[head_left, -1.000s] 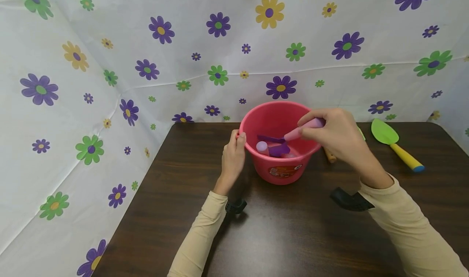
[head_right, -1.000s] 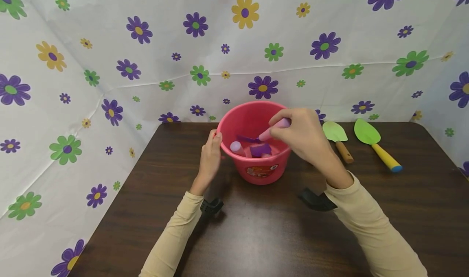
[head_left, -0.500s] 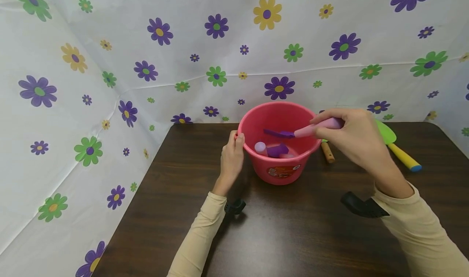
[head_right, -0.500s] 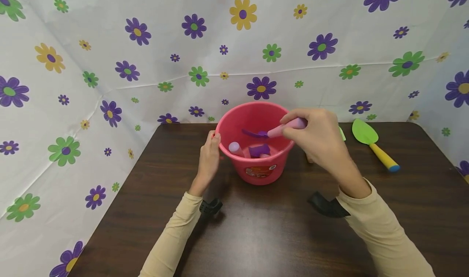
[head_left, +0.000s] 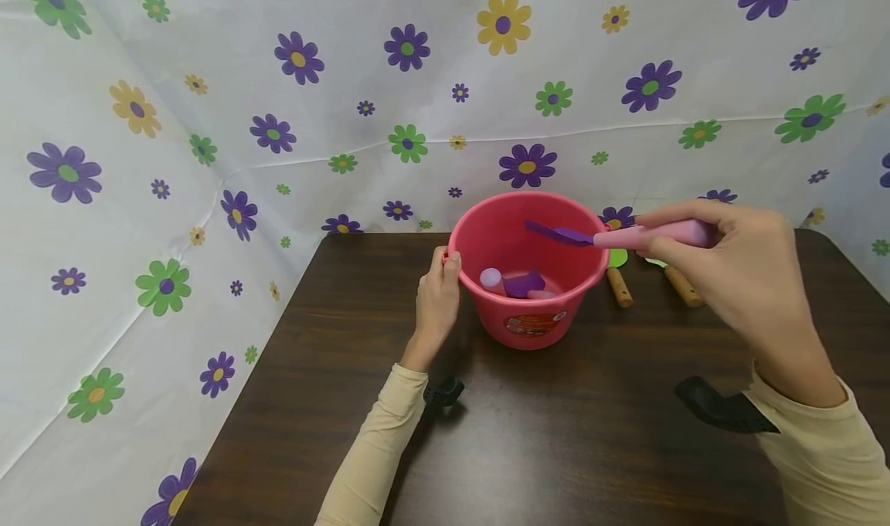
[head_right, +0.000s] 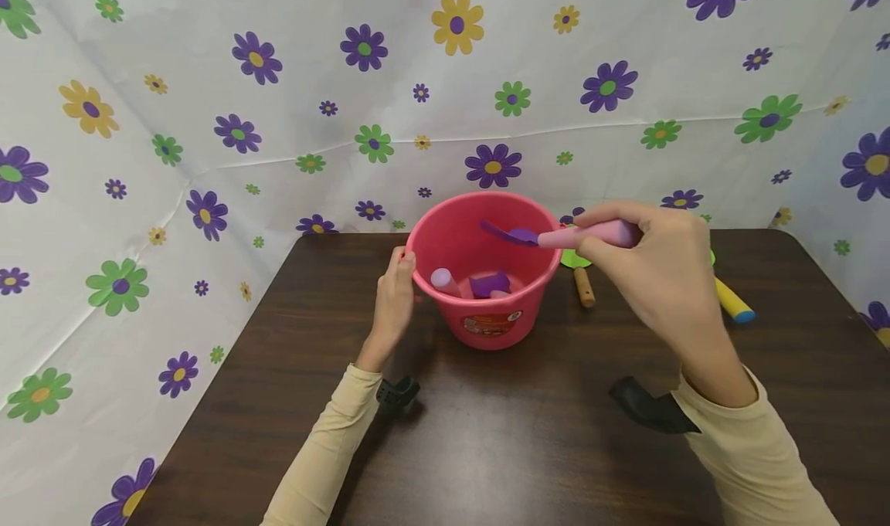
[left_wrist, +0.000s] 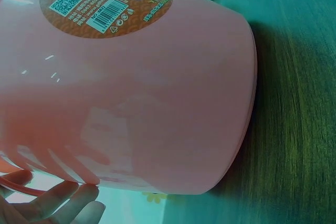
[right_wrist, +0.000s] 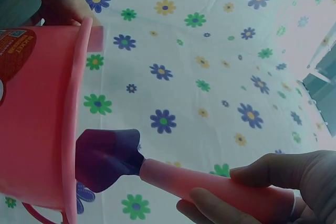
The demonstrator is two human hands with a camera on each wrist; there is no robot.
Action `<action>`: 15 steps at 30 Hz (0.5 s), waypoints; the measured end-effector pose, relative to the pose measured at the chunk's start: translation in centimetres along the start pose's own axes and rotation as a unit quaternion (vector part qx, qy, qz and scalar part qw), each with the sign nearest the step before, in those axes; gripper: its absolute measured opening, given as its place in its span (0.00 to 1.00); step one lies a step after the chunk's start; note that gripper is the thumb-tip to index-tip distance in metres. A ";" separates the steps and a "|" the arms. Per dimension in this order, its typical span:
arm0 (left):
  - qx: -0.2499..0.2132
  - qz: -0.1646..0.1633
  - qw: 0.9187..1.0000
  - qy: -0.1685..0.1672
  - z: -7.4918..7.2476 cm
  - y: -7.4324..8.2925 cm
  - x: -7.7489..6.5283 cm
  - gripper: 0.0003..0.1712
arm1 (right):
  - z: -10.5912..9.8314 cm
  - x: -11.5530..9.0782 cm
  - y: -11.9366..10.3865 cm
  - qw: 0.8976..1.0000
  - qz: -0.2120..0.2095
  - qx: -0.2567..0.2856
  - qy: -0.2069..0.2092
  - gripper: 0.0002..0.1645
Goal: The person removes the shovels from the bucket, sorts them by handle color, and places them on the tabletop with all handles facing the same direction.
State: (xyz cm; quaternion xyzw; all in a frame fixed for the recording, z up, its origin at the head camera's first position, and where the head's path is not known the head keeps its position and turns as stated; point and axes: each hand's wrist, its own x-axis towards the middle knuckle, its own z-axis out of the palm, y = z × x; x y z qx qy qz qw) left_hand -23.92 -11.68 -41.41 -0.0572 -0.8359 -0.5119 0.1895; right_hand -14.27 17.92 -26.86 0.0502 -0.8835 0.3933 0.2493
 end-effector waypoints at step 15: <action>-0.004 -0.002 1.000 -0.004 0.0 0.0 -0.1 0.27 | -1.7 -0.6 1.9 0.998 0.033 0.007 0.056 0.18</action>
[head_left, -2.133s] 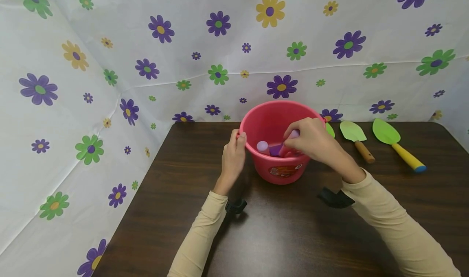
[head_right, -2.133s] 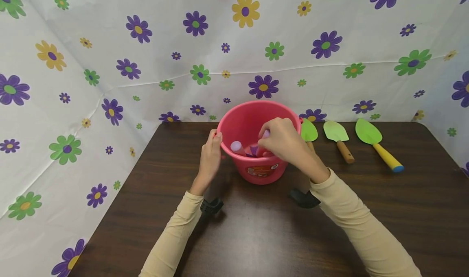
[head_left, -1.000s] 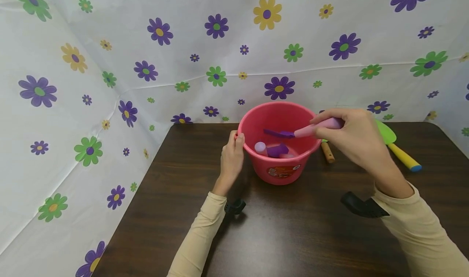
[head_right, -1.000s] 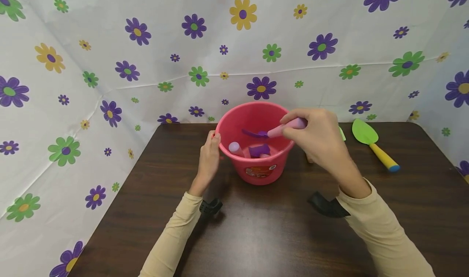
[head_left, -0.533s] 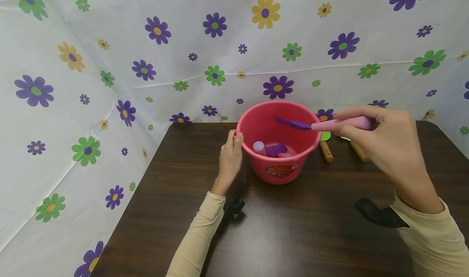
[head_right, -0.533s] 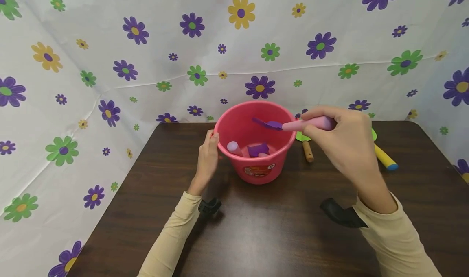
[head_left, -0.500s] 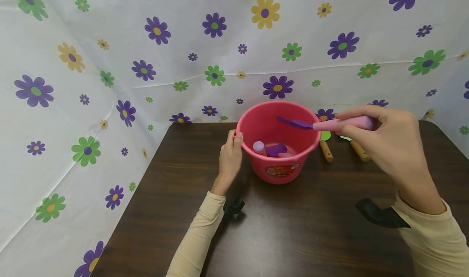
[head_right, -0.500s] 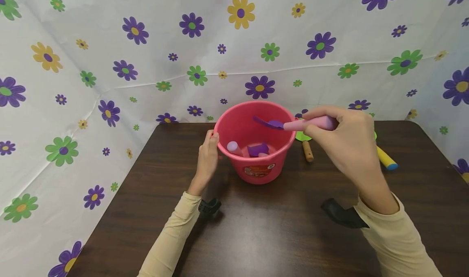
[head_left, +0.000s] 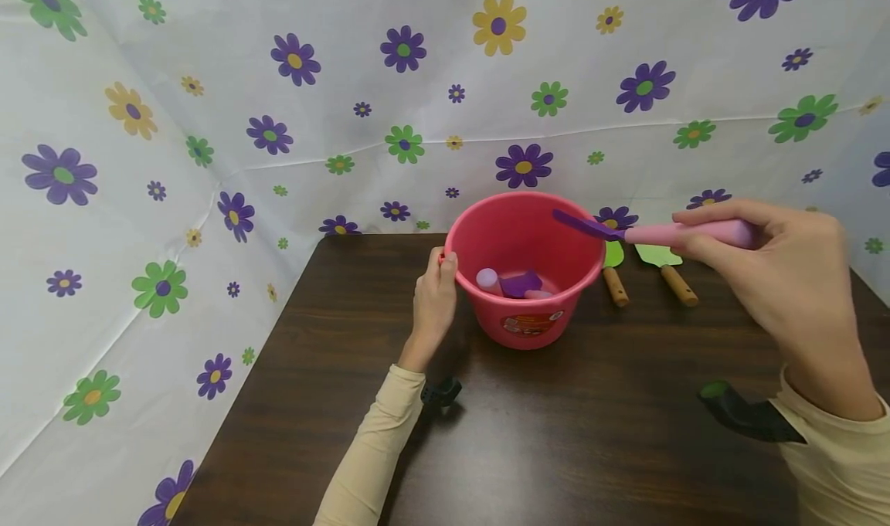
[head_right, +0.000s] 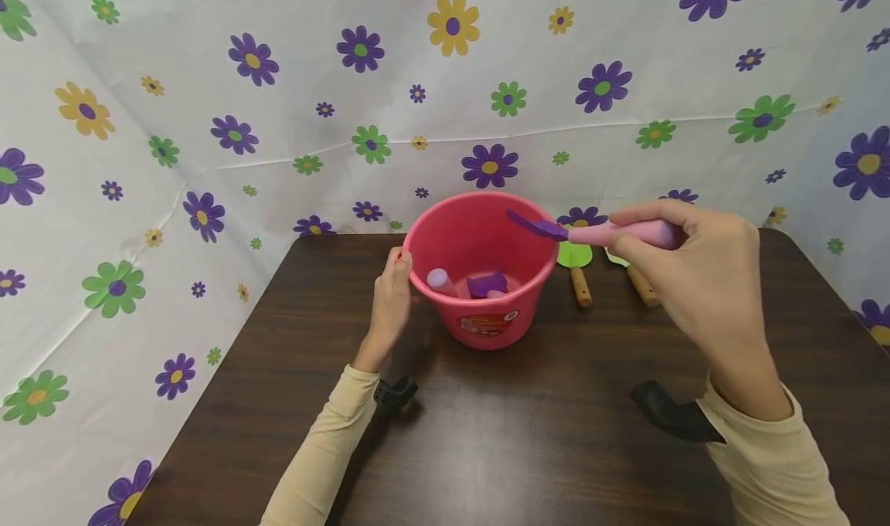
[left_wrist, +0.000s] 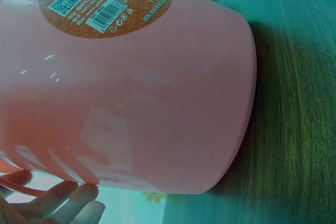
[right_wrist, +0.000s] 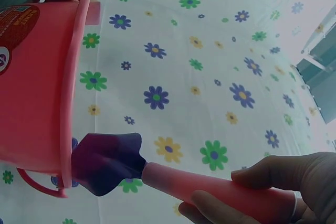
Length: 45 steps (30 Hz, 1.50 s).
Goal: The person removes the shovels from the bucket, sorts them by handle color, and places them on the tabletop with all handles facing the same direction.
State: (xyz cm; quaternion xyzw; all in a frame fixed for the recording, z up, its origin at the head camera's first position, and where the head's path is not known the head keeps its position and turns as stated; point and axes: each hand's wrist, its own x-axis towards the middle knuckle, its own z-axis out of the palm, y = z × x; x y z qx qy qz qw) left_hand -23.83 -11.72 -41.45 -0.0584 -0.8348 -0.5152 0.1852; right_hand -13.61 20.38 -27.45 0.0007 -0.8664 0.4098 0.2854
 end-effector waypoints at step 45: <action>-0.007 0.006 1.000 0.005 0.0 0.0 0.0 0.27 | -1.9 -1.8 5.2 0.991 0.112 -0.068 -0.015 0.26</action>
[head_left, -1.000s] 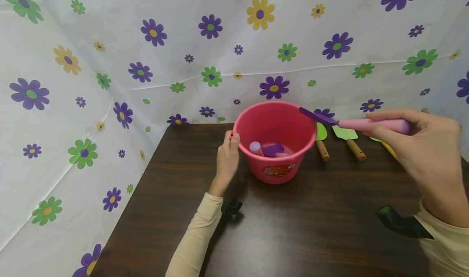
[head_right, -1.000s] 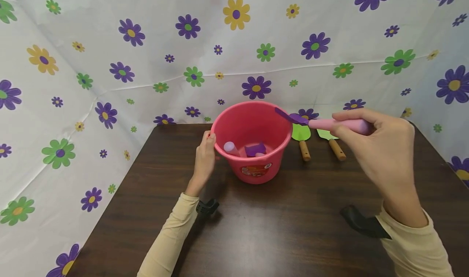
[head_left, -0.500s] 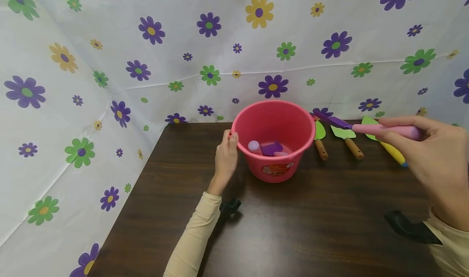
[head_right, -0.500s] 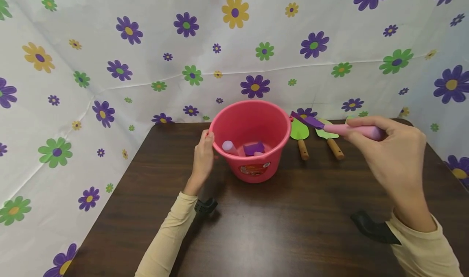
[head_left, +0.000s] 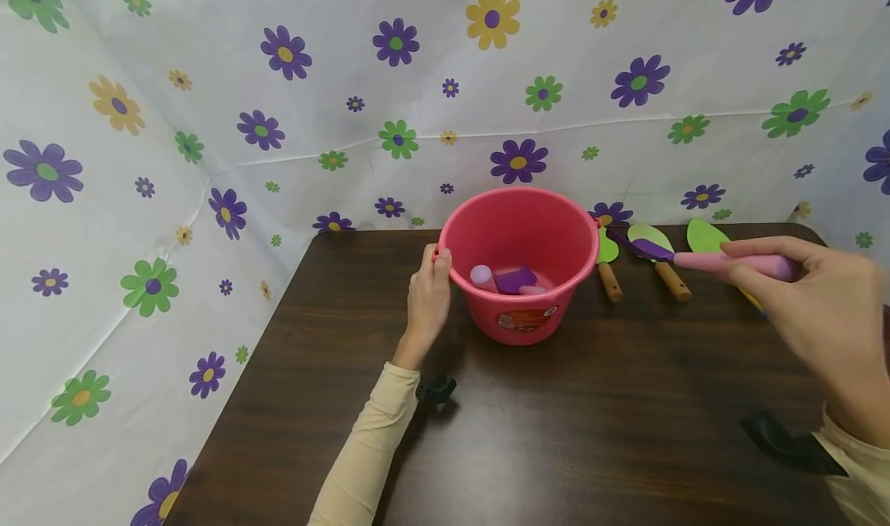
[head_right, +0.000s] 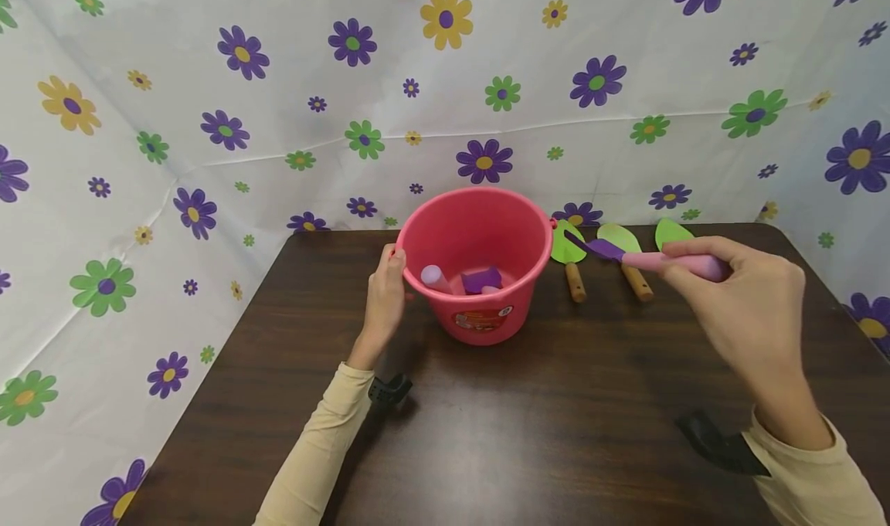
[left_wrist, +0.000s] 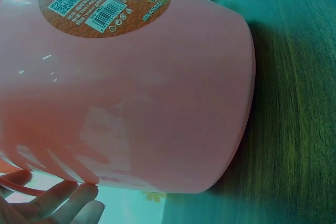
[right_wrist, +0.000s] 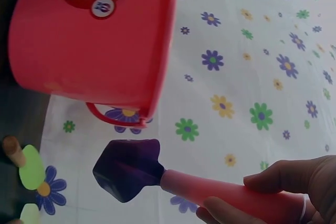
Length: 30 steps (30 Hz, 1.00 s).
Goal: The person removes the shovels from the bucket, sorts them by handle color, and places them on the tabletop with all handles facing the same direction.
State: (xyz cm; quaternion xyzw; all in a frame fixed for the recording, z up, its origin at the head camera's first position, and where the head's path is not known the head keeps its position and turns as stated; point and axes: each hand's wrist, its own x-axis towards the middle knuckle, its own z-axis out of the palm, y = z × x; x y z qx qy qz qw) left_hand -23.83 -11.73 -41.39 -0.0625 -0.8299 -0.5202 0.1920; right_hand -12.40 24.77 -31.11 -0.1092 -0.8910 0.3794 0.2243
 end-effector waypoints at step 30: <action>0.005 -0.003 1.000 -0.001 -0.1 0.1 -0.1 0.28 | 1.4 -2.0 4.8 0.996 -0.069 -0.049 0.015 0.15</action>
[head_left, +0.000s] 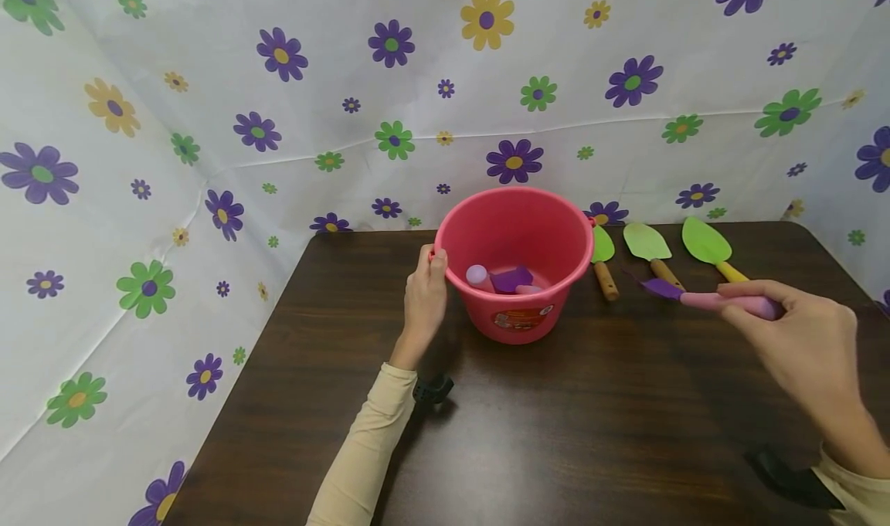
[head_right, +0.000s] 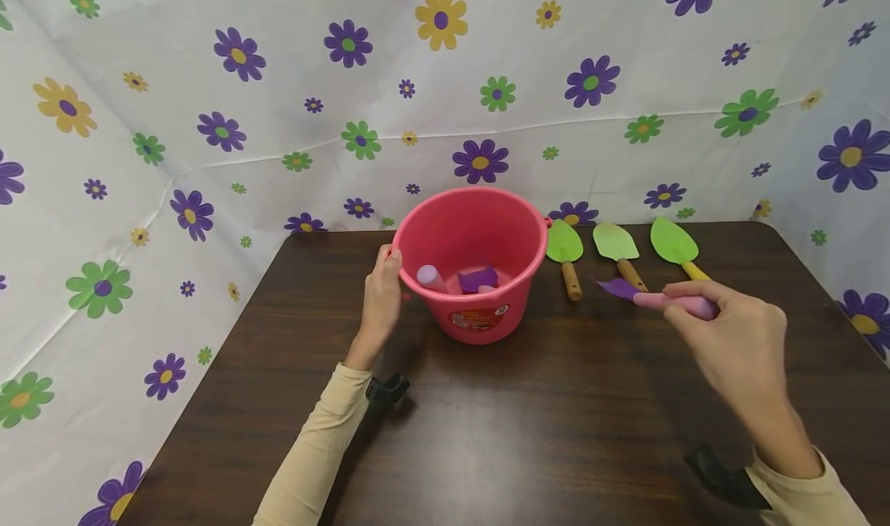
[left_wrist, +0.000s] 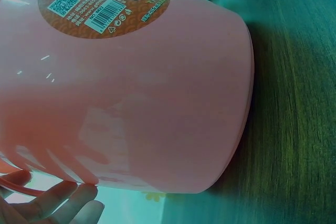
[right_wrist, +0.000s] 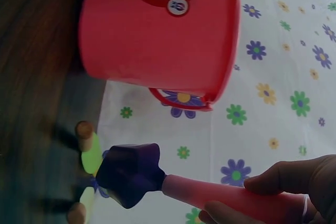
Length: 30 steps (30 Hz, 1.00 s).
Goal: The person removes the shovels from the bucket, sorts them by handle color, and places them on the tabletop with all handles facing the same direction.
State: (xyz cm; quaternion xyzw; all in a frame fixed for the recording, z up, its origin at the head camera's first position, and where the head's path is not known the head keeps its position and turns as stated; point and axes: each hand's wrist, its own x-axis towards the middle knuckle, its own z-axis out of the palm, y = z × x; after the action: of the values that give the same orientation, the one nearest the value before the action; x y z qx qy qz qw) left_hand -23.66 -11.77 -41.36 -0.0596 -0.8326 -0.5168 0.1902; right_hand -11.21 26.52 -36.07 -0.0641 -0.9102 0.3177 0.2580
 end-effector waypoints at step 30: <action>0.001 0.003 1.000 0.004 0.1 -0.2 0.2 0.29 | 1.8 -1.6 1.8 0.994 0.024 -0.058 -0.086 0.16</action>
State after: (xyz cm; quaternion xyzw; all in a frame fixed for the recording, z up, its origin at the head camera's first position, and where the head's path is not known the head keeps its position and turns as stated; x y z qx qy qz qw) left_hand -23.93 -11.80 -41.44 -0.0597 -0.8320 -0.5158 0.1955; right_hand -10.86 26.55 -39.08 -0.0734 -0.9440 0.2752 0.1665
